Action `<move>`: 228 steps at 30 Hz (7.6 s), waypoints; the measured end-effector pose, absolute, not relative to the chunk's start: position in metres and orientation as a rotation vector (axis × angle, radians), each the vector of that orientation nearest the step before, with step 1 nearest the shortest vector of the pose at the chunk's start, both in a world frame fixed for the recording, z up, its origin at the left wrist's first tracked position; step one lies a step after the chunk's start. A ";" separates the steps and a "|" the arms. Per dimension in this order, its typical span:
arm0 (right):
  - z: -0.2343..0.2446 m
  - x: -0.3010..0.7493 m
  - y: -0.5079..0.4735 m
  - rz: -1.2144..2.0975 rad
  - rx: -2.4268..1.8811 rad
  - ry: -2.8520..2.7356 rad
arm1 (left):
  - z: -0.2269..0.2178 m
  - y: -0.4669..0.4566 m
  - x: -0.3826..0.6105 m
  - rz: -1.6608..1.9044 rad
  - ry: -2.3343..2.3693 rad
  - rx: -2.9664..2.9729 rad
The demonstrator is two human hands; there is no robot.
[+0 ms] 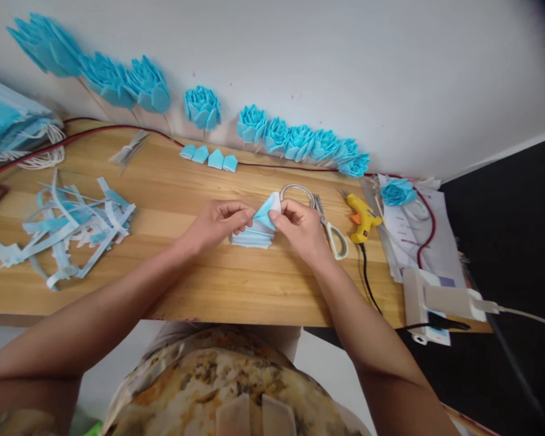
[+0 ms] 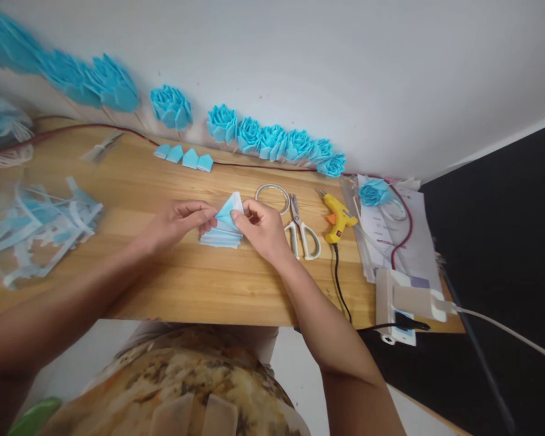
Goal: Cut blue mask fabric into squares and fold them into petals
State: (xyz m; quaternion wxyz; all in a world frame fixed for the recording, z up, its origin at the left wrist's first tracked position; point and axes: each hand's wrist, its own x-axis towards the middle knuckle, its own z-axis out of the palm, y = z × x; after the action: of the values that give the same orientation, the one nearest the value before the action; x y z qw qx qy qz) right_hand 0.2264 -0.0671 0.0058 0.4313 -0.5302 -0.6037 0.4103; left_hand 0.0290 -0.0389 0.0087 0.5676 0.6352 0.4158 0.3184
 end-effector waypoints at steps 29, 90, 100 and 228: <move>0.009 0.224 -0.071 1.069 -1.292 -1.613 | 0.007 -0.044 0.033 0.756 0.924 1.509; 0.006 0.217 -0.072 0.996 -1.288 -1.584 | 0.004 -0.042 0.034 0.755 0.916 1.429; 0.010 0.233 -0.066 0.685 -1.128 -1.688 | -0.004 -0.035 0.028 0.843 0.838 1.259; -0.006 0.214 -0.066 1.320 -1.023 -1.314 | 0.005 -0.042 0.032 0.834 0.881 1.404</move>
State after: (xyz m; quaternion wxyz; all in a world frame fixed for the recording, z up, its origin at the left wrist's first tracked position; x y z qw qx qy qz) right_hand 0.2138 -0.0659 -0.0058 0.4866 -0.4205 -0.5402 0.5427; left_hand 0.0316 -0.0423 0.0052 0.5998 0.6054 0.3800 0.3596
